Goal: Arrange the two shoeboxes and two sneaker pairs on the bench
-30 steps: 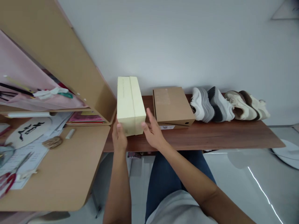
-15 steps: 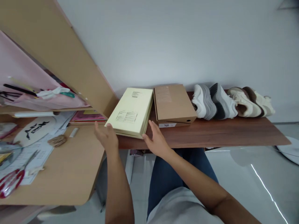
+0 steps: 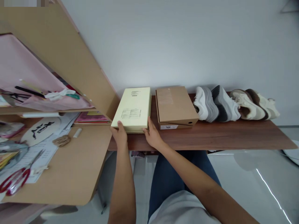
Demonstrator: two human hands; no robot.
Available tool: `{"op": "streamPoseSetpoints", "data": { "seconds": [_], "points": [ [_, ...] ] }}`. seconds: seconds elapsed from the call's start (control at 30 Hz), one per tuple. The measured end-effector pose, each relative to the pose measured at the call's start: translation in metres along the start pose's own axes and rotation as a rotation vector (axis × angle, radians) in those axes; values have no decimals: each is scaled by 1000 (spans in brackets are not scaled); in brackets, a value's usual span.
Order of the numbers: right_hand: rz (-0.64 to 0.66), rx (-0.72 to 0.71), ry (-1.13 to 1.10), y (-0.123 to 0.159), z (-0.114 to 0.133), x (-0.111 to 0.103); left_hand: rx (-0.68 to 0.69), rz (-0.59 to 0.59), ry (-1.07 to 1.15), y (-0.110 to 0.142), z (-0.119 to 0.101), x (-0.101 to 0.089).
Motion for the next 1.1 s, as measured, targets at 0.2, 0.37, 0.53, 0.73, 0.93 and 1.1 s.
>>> {"op": "streamPoseSetpoints", "data": {
  "seconds": [0.2, 0.37, 0.53, 0.73, 0.93, 1.1],
  "points": [
    [-10, -28, 27, -10, -4, -2, -8, -17, -3, 0, 0, 7],
    [-8, -67, 68, 5, 13, -17, 46, 39, 27, 9, -12, -2],
    [15, -203, 87, 67, 43, -45, 230, -47, 55, 71, -36, -46],
    [240, 82, 62, 162, -6, -54, -166, 586, -127, 203, 19, -29],
    [285, 238, 155, 216, -46, -76, -206, 710, -237, 241, 51, -42],
    [116, 64, 139, 182, -9, -106, -87, 484, -225, 173, 14, -62]
  ]
}}
Point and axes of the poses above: each hand's wrist, its own y-axis away from the middle knuckle, its own x-axis out of the palm, z = x × y, the point moved 7 cm from there along -y, towards the middle knuckle, and after that the axes turned 2 degrees about -x, right-handed, at the moved point
